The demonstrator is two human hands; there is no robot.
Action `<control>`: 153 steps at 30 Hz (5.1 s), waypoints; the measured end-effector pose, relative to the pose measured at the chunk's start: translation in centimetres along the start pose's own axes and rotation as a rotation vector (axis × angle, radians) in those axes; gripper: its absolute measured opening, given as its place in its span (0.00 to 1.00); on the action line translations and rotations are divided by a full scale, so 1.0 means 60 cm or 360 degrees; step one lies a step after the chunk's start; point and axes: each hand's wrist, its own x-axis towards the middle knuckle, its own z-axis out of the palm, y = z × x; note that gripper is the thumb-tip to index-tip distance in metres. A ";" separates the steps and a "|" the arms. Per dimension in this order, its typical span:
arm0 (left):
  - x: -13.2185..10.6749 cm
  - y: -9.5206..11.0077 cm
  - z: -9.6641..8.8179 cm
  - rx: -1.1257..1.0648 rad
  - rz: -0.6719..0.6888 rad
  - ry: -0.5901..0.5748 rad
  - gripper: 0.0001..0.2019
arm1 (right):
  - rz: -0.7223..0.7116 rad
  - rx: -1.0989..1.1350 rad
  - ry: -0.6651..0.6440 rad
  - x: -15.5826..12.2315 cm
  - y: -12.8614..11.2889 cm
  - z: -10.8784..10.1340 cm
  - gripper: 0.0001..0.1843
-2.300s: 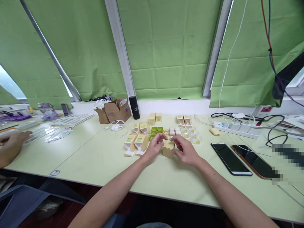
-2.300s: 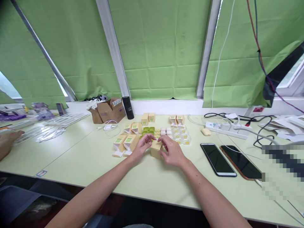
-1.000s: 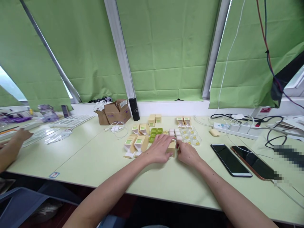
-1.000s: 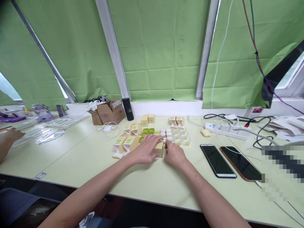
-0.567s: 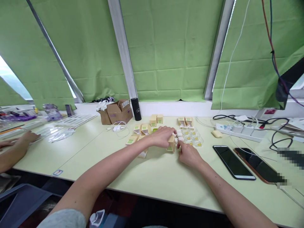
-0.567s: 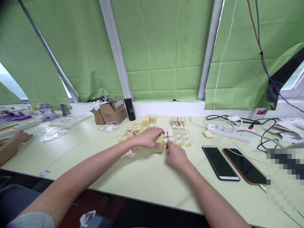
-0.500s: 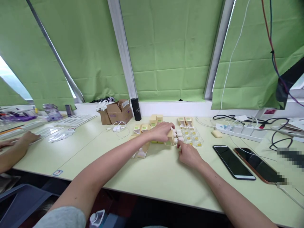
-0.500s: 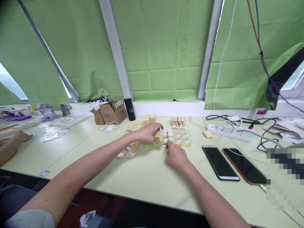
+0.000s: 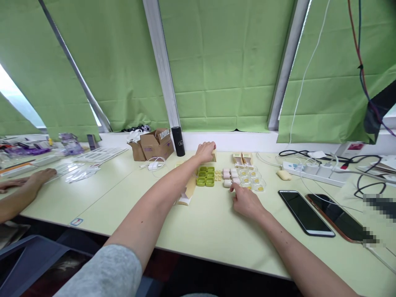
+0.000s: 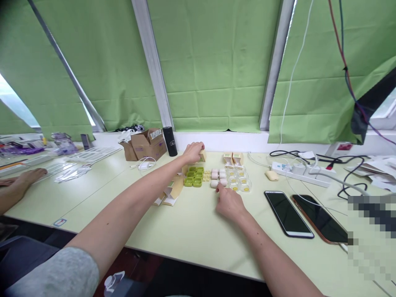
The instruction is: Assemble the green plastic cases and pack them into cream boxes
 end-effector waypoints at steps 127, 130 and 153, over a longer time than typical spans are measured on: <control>-0.259 0.056 0.070 0.0216 0.0046 -0.0022 0.13 | -0.0091 -0.0074 0.0040 -0.009 -0.010 0.002 0.17; -0.262 0.062 0.065 0.0205 0.0044 -0.0039 0.13 | -0.0087 -0.0072 0.0028 -0.010 -0.012 -0.001 0.17; -0.287 0.112 0.069 0.0064 0.0302 0.0171 0.08 | -0.0066 -0.0007 0.0227 -0.007 -0.012 -0.001 0.19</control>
